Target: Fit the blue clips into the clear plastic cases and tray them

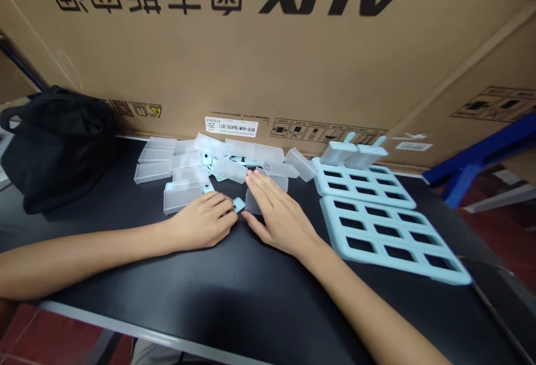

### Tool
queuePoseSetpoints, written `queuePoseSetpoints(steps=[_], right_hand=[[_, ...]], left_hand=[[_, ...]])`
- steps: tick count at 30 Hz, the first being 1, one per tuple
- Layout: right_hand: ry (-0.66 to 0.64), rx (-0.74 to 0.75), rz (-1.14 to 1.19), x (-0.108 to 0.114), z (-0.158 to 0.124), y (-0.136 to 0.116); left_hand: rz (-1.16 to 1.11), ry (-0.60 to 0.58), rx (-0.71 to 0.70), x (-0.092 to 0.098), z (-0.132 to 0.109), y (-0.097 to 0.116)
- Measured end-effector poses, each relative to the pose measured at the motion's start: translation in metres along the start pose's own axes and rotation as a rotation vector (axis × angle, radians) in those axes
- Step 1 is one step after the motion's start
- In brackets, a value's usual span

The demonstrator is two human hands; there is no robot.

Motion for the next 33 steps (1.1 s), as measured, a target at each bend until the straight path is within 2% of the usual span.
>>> queuePoseSetpoints(steps=[3, 5, 9, 13, 19, 23, 28, 33], right_hand=[[0.001, 0.007, -0.009, -0.001, -0.001, 0.0], [-0.01, 0.002, -0.019, 0.0, 0.0, 0.0], [-0.103, 0.036, 0.021, 0.005, 0.002, 0.003], [-0.209, 0.072, 0.086, 0.015, -0.004, 0.014], [-0.268, 0.002, 0.136, 0.019, -0.018, 0.036], [-0.302, -0.057, 0.209, 0.022, -0.018, 0.039], [-0.25, -0.124, 0.297, 0.031, -0.013, 0.036], [-0.153, -0.14, 0.349, 0.035, -0.013, 0.034]], left_hand=[[-0.038, 0.011, -0.088, 0.0, -0.002, 0.005], [-0.067, -0.011, -0.092, -0.001, -0.003, 0.005], [-0.136, -0.052, -0.027, -0.003, -0.004, 0.0], [-0.271, -0.038, 0.003, -0.001, -0.005, -0.004], [-0.35, -0.018, 0.155, 0.004, -0.005, -0.01], [-0.382, -0.037, 0.157, 0.004, -0.005, -0.01], [-0.449, -0.083, 0.081, 0.0, -0.005, -0.009], [-0.497, -0.043, 0.072, 0.002, -0.005, -0.01]])
Point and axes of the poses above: each hand's wrist, its own z-axis towards the middle knuckle, its own x-axis out of the back of the hand, y = z × x, the point moved 5 cm from there along z, towards the middle knuckle, and after that the axes turned 6 degrees about -z, right-handed, at the moved point
